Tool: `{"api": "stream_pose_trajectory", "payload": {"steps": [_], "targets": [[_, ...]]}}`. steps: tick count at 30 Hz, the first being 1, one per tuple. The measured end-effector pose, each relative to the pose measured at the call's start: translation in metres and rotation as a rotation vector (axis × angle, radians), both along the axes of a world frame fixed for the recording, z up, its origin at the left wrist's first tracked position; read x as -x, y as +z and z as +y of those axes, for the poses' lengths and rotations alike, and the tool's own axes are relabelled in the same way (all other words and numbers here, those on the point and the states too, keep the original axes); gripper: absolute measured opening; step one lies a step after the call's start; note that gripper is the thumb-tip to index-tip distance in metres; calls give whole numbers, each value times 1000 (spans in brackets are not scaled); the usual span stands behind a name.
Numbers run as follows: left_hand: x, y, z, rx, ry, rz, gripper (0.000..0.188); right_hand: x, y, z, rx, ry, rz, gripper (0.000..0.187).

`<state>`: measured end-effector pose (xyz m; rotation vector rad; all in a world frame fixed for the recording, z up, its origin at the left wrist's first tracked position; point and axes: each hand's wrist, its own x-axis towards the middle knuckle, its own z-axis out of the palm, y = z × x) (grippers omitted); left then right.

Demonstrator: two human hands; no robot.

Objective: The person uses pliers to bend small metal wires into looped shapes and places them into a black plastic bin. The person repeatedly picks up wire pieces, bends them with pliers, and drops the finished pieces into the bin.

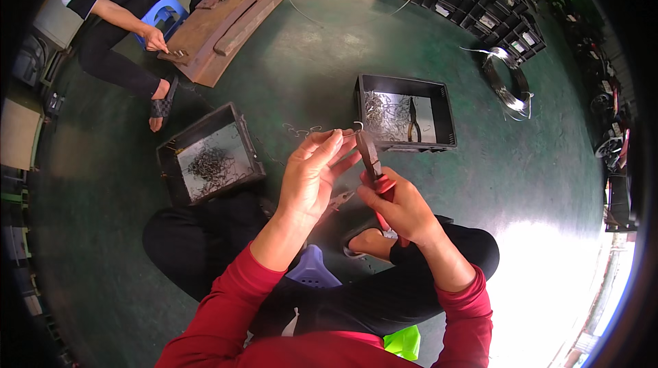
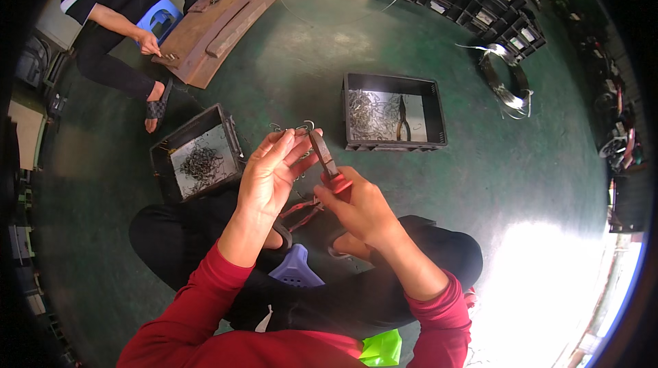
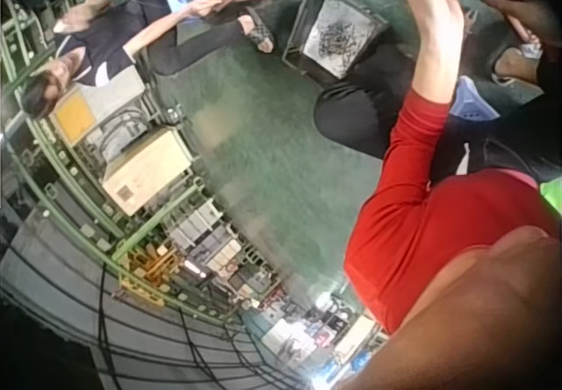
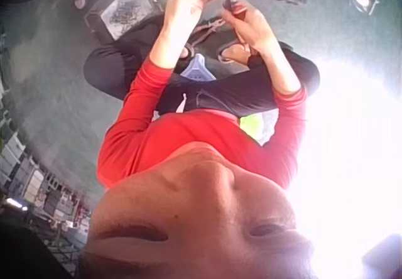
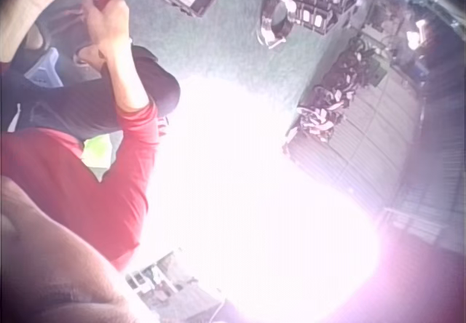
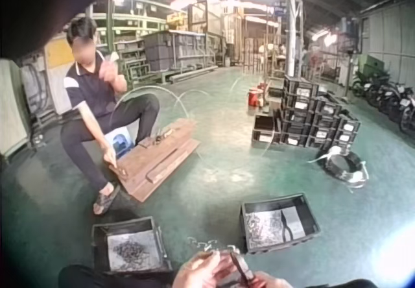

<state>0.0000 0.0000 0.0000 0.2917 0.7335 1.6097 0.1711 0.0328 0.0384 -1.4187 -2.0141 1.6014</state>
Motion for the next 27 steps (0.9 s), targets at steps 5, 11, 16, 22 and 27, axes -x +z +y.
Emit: {"api": "stream_pose_trajectory", "payload": {"steps": [5, 11, 16, 22, 27], "targets": [[-4, 4, 2, 10, 24, 1, 9, 1, 1, 1, -31, -39, -45, 36], [3, 8, 2, -108, 0, 765, 16, -3, 6, 3, -63, -64, -145, 35], [6, 11, -1, -119, -140, 1048, 37, -1, 7, 3, -112, -70, -179, 34], [-2, 12, -5, -53, -142, 872, 44, -1, -5, 2, -298, -70, -181, 31], [-4, 8, -6, -18, -147, 799, 43, -3, -13, 1, -429, -79, -215, 27]]}}
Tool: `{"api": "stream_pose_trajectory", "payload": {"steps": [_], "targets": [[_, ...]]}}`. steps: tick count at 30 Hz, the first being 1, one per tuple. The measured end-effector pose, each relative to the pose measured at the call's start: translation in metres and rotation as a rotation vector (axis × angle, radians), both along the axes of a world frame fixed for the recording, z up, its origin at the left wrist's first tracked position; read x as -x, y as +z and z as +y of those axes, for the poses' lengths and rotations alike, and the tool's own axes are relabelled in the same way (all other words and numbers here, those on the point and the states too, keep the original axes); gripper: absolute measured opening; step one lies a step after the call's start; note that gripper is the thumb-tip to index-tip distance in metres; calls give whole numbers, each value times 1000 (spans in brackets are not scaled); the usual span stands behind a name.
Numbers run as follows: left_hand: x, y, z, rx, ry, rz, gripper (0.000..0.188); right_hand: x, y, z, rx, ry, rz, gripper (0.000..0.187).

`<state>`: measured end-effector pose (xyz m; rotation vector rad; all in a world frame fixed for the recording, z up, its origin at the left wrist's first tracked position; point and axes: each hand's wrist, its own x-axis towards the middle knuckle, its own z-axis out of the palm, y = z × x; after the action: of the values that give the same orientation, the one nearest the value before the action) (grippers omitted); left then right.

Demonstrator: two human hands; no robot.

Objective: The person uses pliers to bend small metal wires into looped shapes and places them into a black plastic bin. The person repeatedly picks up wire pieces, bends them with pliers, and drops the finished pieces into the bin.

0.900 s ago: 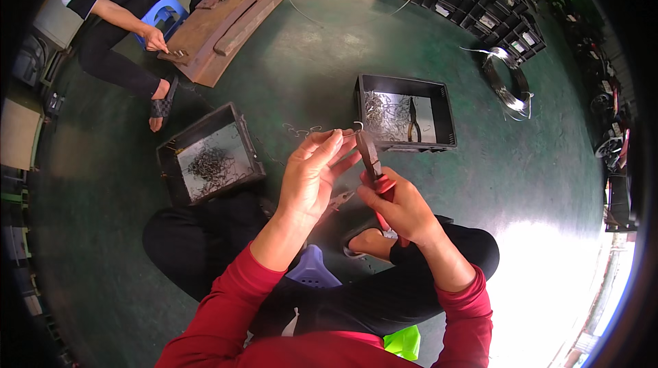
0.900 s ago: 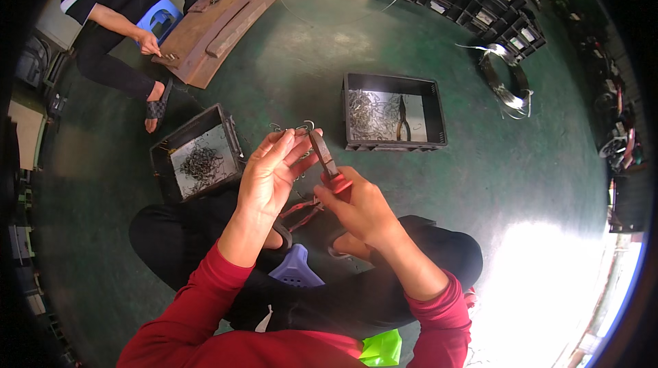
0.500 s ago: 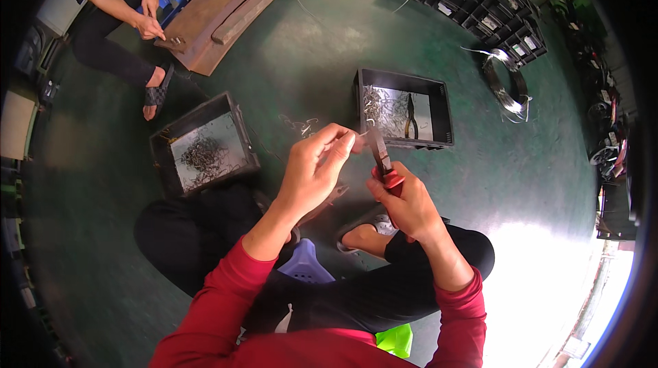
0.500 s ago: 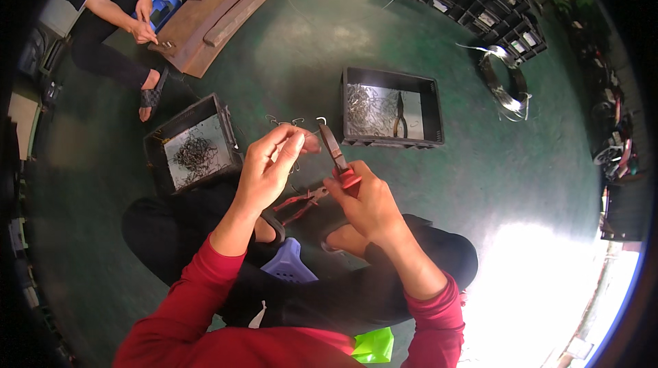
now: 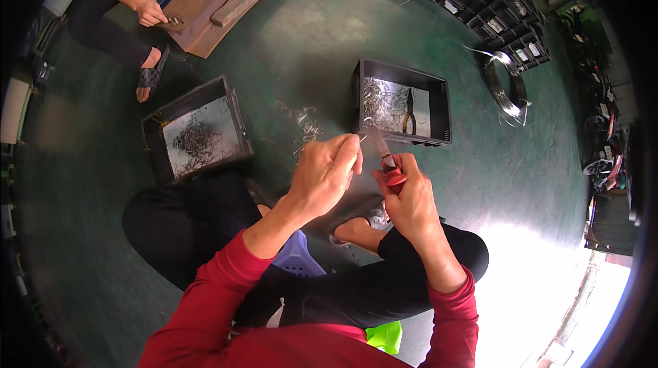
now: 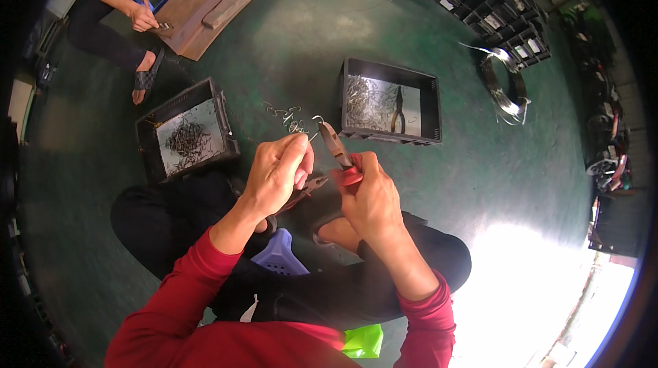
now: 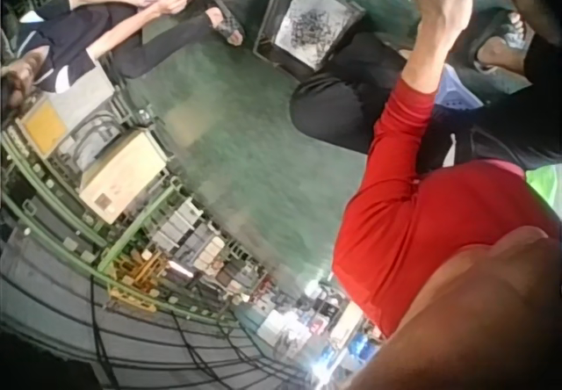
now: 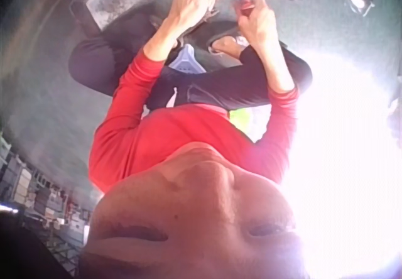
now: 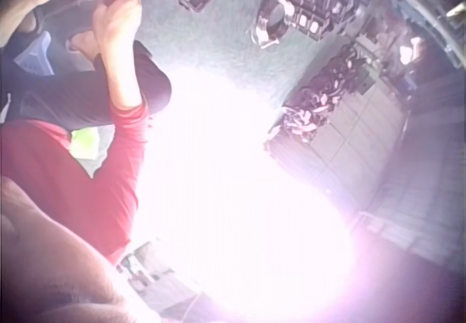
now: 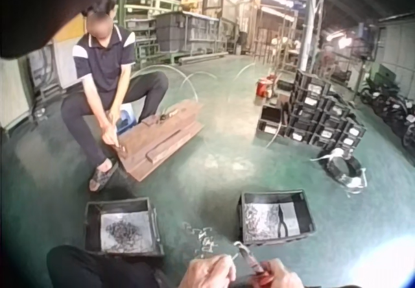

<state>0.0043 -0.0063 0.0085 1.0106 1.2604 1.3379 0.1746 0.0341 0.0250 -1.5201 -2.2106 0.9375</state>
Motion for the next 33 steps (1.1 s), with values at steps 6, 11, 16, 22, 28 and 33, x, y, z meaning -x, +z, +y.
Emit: {"api": "stream_pose_trajectory", "payload": {"steps": [6, 11, 16, 22, 28, 33], "targets": [[-7, -4, -2, -14, 35, -35, 42, -2, -7, 0, -121, -4, -28, 26], [-10, -7, -1, -14, 49, -48, 43, -2, -11, 1, -205, -15, -52, 22], [-14, -10, -2, -13, 78, -73, 43, -2, -13, 1, -243, -16, -72, 23], [-16, -10, -4, -5, 95, -79, 43, -3, -16, 1, -339, -2, -126, 26], [0, 2, 1, -24, -129, -44, 51, -10, -1, 18, 134, 96, 86, 21], [28, 0, 9, 167, -318, -581, 48, -7, 5, 16, 198, 169, 132, 21]]}}
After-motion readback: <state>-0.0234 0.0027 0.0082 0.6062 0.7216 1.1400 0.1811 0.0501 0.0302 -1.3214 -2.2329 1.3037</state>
